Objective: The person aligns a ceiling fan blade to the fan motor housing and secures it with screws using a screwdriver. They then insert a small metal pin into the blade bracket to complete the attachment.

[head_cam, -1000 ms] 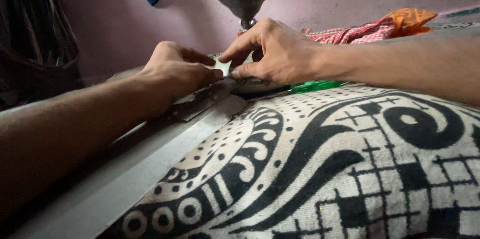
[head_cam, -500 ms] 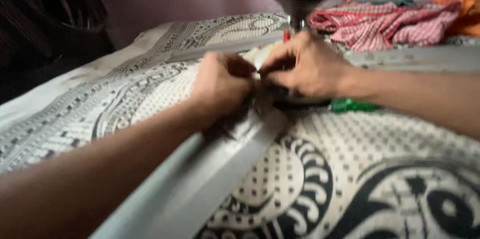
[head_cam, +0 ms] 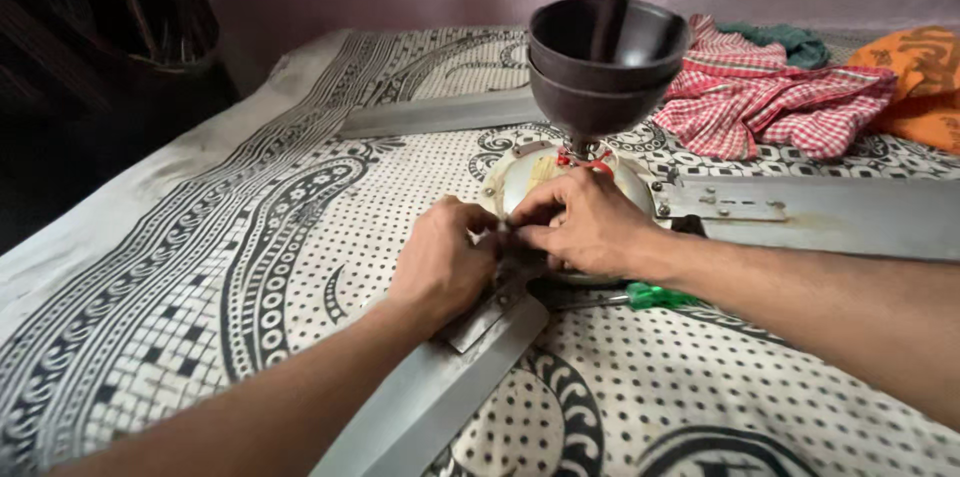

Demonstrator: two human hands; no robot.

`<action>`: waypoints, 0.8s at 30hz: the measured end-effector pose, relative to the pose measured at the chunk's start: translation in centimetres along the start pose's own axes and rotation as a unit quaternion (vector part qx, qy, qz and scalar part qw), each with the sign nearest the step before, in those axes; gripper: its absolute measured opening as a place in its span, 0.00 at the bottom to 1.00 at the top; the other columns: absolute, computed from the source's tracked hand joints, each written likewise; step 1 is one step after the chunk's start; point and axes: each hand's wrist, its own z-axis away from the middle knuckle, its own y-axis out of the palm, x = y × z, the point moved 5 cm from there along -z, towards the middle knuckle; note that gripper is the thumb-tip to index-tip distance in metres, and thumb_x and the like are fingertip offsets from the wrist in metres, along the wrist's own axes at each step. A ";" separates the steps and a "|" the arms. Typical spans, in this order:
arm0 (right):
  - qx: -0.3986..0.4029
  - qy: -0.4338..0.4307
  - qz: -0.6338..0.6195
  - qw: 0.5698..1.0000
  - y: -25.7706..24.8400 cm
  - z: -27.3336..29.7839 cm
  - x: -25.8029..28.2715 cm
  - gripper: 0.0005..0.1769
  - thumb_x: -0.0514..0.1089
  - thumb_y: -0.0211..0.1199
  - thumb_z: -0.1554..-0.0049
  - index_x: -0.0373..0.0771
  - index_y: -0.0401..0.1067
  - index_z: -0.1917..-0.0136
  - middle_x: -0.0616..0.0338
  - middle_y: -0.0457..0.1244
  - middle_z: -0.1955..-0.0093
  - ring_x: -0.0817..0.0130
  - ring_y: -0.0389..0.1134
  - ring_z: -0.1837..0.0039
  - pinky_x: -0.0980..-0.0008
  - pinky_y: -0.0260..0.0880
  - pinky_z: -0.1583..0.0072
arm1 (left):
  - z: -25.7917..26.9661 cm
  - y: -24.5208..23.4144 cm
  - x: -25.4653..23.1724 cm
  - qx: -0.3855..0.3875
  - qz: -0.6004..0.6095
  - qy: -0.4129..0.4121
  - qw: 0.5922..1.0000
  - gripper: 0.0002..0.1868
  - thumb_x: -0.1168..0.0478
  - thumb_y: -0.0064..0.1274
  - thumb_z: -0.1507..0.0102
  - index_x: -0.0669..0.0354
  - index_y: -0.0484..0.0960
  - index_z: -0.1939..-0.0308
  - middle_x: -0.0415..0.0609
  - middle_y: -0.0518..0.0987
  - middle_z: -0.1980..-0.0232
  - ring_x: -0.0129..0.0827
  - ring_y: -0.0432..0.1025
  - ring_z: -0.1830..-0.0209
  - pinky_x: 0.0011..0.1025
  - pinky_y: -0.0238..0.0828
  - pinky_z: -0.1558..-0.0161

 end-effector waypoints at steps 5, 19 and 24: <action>-0.015 0.067 0.019 0.997 -1.7 0.7 -0.2 0.11 0.39 0.69 0.47 0.35 0.81 0.51 0.56 0.74 0.60 0.73 0.74 0.66 0.72 0.74 0.59 | 2.2 -1.8 -0.8 0.124 -0.152 -0.164 0.967 0.35 0.36 0.53 0.39 0.64 0.77 0.44 0.61 0.75 0.41 0.52 0.71 0.39 0.49 0.68 0.42; 0.050 0.123 0.049 0.990 -3.2 -1.2 -1.2 0.11 0.43 0.74 0.51 0.42 0.84 0.53 0.57 0.75 0.56 0.69 0.75 0.53 0.69 0.73 0.47 | 5.8 -5.6 -4.8 0.313 -0.289 -0.150 0.892 0.86 0.24 0.71 0.63 0.67 0.31 0.24 0.66 0.57 0.33 0.56 0.54 0.33 0.53 0.53 0.39; 0.063 0.126 0.015 0.990 -2.1 -2.6 -1.2 0.12 0.44 0.72 0.51 0.40 0.83 0.53 0.58 0.75 0.55 0.71 0.76 0.53 0.69 0.74 0.48 | 4.7 -6.2 -4.7 0.360 -0.264 -0.196 0.873 0.84 0.27 0.70 0.60 0.65 0.31 0.21 0.60 0.62 0.38 0.48 0.57 0.37 0.46 0.53 0.37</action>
